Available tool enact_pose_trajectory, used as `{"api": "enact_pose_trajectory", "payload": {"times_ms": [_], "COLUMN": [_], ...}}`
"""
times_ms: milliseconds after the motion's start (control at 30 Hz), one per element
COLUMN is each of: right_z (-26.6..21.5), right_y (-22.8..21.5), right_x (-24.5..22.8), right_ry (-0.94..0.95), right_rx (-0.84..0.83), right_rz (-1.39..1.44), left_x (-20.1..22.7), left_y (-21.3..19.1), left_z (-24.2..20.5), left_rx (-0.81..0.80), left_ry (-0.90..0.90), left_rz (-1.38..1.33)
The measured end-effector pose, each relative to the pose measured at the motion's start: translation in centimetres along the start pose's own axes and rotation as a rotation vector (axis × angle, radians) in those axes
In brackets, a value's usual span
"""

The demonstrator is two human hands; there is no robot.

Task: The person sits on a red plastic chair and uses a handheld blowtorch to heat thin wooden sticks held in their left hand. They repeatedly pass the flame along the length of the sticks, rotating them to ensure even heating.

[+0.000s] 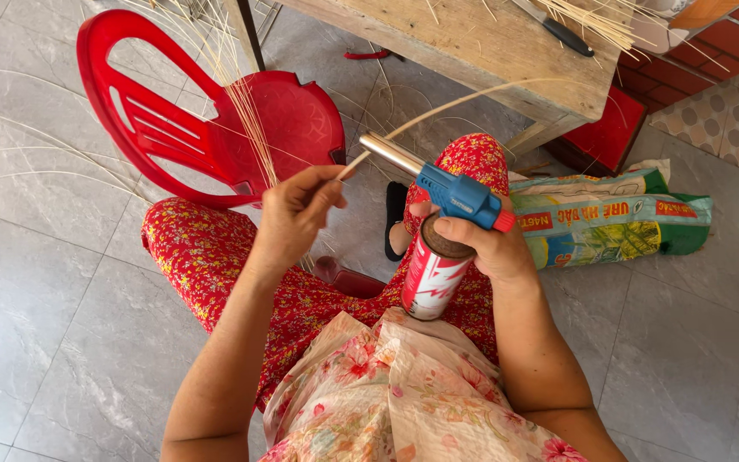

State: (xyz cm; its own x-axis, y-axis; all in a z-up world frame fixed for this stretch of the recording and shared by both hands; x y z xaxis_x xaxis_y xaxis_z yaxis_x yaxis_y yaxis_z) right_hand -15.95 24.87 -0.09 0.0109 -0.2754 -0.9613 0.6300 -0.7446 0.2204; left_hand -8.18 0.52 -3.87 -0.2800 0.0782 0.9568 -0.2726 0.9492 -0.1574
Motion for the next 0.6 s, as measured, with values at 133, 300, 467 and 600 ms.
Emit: {"api": "enact_pose_trajectory", "payload": {"times_ms": [133,300,467,600], "right_z": [1.7,4.1,6.4,5.6], "right_y": [1.4,2.1,-0.4,-0.8], "right_x": [0.7,-0.6,-1.8,-1.9], "right_ry": [0.011,-0.097,-0.174,-0.174], "right_rx": [0.008,0.035,0.086,0.064], "right_rz": [0.005,0.006,0.088,0.072], "left_x": [-0.1,0.9,1.8,2.5], "left_y": [2.4,1.7,-2.1,-3.7], "left_z": [-0.6,-0.7,-1.0,-0.9], "left_rx": [-0.105,-0.119,-0.142,-0.01], "left_ry": [0.014,0.022,-0.003,-0.003], "left_rz": [-0.103,-0.006,0.122,0.071]}}
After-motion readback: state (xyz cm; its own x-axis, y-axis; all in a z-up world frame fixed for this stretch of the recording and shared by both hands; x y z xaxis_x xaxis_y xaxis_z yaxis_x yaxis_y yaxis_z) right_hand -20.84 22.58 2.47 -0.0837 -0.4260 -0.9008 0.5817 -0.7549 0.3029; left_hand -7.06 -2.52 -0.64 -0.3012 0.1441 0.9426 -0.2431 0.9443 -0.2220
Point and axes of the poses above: each hand's wrist, its own z-axis towards the middle knuckle, its own y-axis out of the palm, x = y × z, the point moved 7 cm from there along z, towards the middle knuckle, and after that the axes turned 12 degrees about -y, right-handed, at the moved point
